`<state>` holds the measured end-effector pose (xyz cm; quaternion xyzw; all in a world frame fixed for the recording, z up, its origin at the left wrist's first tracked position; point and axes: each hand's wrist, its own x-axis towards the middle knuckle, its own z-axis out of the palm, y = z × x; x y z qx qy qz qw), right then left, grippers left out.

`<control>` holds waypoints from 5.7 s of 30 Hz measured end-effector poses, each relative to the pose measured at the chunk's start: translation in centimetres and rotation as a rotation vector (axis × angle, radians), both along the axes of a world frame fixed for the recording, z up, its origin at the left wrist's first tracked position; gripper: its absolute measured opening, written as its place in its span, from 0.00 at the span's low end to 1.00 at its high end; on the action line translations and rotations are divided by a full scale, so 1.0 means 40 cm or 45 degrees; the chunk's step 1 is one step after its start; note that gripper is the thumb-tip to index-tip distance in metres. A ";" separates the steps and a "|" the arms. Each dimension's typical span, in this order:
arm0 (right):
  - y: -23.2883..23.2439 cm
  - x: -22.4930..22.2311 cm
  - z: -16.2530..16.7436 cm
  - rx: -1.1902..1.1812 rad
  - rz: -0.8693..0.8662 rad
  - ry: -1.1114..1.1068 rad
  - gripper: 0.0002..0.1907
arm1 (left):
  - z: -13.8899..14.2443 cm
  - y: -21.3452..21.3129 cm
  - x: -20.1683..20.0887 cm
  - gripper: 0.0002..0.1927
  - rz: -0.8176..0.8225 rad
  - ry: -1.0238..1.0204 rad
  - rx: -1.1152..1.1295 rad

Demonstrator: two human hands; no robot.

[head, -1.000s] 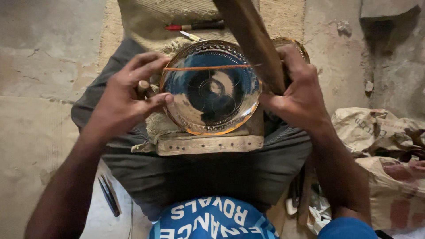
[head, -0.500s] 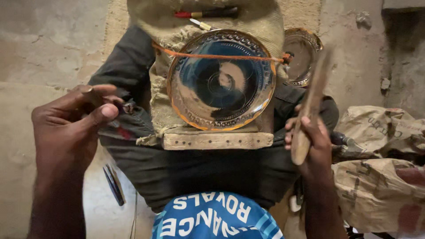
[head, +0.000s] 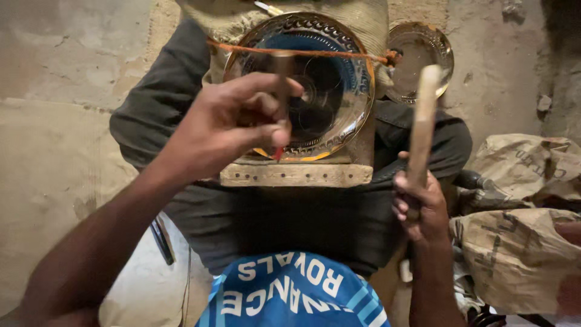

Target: The person is engraving a metal plate using a chisel and hammer. They first draw a design on the plate with a tool, then use a hammer and chisel to create the engraved pattern.

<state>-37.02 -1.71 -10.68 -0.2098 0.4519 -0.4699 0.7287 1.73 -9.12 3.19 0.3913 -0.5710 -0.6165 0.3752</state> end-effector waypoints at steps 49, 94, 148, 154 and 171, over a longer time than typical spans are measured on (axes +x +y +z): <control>-0.273 0.063 0.235 -1.358 0.353 1.927 0.20 | -0.051 -0.045 -0.087 0.27 0.030 -0.738 -0.707; -0.461 0.246 0.503 -2.012 1.144 2.729 0.10 | -0.126 0.112 -0.153 0.24 0.900 -0.484 -0.338; -0.165 -0.026 0.076 -1.339 0.129 2.028 0.20 | -0.052 -0.078 -0.133 0.25 -0.281 -0.752 -0.630; -0.125 -0.019 0.044 -1.254 0.115 2.152 0.21 | -0.004 -0.113 -0.143 0.26 -0.523 -0.883 -0.463; -0.205 0.028 0.153 -1.263 0.207 2.090 0.24 | -0.045 -0.079 -0.132 0.25 -0.273 -0.793 -0.520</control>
